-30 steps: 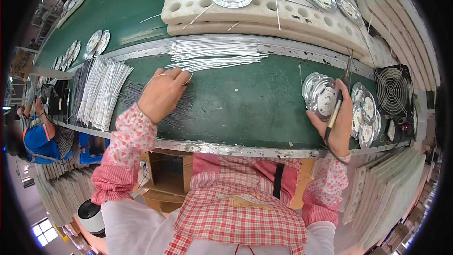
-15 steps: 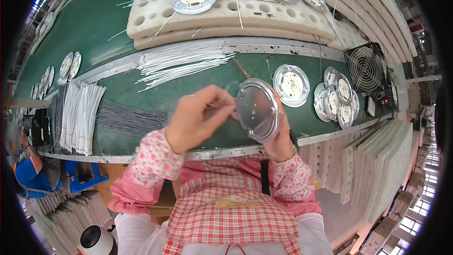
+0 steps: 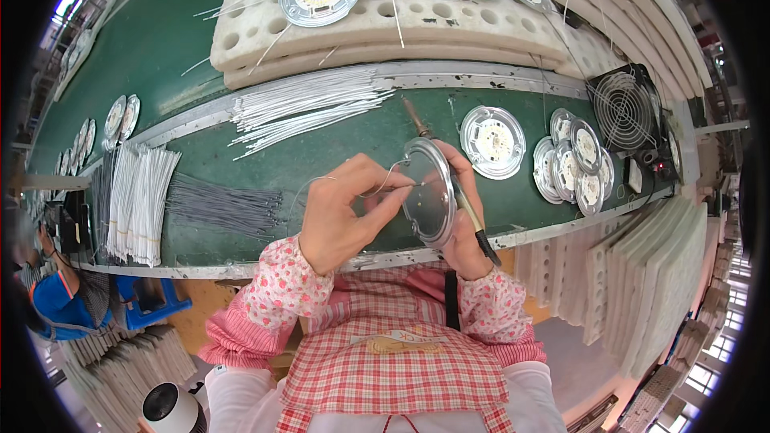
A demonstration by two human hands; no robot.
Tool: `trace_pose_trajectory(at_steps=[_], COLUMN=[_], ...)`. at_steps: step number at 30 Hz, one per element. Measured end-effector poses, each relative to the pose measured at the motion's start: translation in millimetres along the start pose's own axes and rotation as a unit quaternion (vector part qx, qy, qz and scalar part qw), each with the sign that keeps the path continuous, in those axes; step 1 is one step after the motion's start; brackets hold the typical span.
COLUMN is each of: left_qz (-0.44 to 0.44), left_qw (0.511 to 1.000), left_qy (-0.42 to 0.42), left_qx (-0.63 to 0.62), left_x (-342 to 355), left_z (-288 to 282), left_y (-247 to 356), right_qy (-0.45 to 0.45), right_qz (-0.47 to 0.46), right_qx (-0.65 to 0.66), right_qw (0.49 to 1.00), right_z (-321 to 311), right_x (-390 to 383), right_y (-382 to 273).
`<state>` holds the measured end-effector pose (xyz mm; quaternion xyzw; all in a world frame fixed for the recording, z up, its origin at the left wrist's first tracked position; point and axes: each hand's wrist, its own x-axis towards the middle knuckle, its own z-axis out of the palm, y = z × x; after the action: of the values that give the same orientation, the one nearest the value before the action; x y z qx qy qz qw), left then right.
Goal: The person solders electronic components and wires onto circular LED circuit boards on an assembly line. This is done with a soldering iron and solder wire.
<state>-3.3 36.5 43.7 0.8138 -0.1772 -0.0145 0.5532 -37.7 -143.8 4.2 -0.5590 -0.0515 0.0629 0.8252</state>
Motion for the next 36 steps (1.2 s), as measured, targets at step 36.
trace_pose_trajectory(at_steps=[36], left_qz=[0.028], left_qw=[0.946], left_qy=[0.109], left_qx=[0.305], left_x=[13], left_z=[5], left_y=[-44], right_qy=[0.033], right_qz=[-0.168], right_qx=[-0.563], right_qw=[0.809], right_z=[-36], right_x=[-11], right_y=[-11])
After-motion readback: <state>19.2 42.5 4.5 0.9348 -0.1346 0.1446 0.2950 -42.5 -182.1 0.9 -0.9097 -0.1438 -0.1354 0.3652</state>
